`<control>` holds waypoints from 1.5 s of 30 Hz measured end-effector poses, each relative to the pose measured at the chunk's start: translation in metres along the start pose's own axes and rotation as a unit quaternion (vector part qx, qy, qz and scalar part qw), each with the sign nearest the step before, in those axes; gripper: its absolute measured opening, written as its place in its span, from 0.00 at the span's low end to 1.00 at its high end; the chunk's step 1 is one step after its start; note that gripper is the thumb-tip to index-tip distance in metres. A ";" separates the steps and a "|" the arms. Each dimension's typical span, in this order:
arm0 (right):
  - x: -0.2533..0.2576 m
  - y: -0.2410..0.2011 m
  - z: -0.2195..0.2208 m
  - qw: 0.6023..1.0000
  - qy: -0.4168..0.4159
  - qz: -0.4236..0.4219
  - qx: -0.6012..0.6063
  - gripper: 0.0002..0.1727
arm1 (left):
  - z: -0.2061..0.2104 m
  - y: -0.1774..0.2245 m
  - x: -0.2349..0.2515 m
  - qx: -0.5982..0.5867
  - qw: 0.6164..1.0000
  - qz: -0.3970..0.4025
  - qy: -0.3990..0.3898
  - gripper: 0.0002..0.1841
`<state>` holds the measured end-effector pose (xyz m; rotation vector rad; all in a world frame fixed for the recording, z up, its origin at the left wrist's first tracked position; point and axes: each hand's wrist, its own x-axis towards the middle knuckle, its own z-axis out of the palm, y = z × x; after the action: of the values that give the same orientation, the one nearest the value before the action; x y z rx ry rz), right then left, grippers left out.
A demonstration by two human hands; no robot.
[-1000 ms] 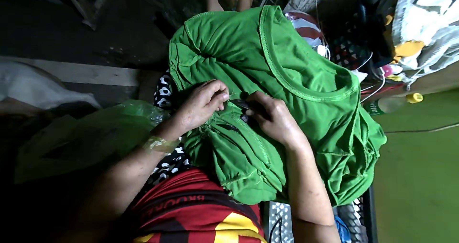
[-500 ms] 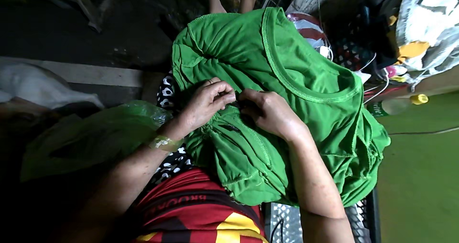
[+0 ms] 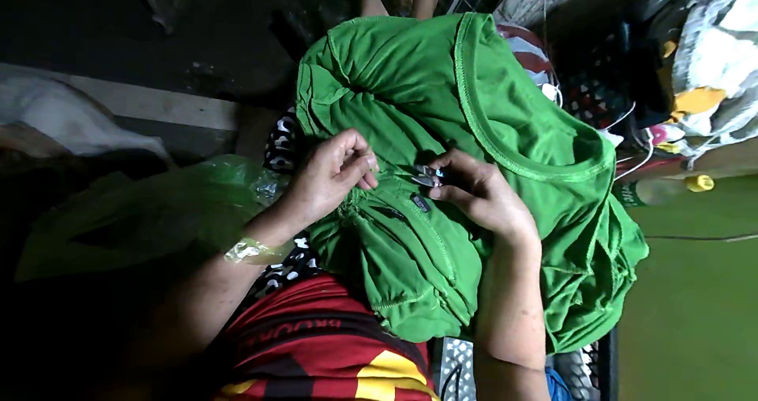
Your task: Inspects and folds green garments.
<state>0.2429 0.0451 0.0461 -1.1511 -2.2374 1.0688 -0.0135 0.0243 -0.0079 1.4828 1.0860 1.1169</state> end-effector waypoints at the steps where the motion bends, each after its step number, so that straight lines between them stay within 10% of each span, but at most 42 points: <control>1: -0.001 -0.005 0.001 0.999 0.000 -0.005 -0.048 0.12 | 0.001 0.001 -0.002 0.004 1.000 -0.014 -0.005 0.03; 26: 0.002 -0.024 0.034 0.961 0.054 -0.021 -0.272 0.10 | 0.018 0.011 -0.001 0.160 0.982 -0.101 0.016 0.15; 36: -0.010 0.001 0.008 0.998 0.049 0.038 0.025 0.19 | 0.004 0.007 -0.002 0.113 0.990 -0.089 0.013 0.10; 45: -0.002 0.008 0.014 0.987 0.037 -0.052 -0.148 0.08 | -0.052 0.022 -0.035 0.040 0.990 -0.099 -0.088 0.05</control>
<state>0.2388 0.0394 0.0311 -1.1508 -2.4235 0.6570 -0.0685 -0.0044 0.0156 1.4707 1.1357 0.7976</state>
